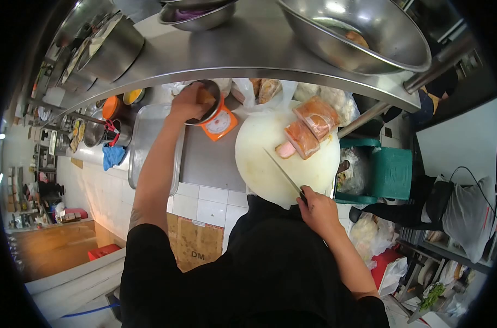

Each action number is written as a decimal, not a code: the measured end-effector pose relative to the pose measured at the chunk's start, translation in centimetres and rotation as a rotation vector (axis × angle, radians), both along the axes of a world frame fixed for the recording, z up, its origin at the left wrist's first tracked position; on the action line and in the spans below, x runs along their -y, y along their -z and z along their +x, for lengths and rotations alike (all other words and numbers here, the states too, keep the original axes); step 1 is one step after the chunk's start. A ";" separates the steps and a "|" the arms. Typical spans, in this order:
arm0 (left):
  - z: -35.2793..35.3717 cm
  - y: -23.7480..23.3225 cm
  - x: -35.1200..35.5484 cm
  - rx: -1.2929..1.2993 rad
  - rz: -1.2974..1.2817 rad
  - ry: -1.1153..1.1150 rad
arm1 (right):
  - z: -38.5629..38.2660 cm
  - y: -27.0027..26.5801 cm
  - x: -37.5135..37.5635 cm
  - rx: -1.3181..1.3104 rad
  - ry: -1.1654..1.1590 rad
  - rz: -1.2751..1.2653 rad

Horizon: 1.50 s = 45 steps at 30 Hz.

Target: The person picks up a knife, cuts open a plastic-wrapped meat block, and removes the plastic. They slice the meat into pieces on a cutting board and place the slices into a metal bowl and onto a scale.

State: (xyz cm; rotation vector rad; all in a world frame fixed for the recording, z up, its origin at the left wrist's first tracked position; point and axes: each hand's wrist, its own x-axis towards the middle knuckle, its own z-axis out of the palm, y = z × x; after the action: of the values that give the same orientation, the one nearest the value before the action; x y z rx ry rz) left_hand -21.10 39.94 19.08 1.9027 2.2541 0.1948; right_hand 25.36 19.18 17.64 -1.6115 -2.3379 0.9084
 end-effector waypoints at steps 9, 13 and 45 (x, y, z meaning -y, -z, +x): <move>9.7 4.9 11.0 0.961 -0.070 0.197 | -0.2 -0.4 -3.1 -0.022 0.077 -0.111; 17.5 10.6 15.1 0.870 0.133 0.094 | -0.7 -0.4 -2.3 0.021 0.057 -0.163; 19.2 13.8 15.5 0.543 0.510 0.542 | -2.9 -7.6 -4.2 0.100 -0.059 -0.133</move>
State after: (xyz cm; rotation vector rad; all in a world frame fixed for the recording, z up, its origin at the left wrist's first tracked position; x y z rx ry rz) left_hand -1.95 24.47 5.32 2.2467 1.3621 1.1239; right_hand 22.42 23.35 25.24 -1.6819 -2.4518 1.0393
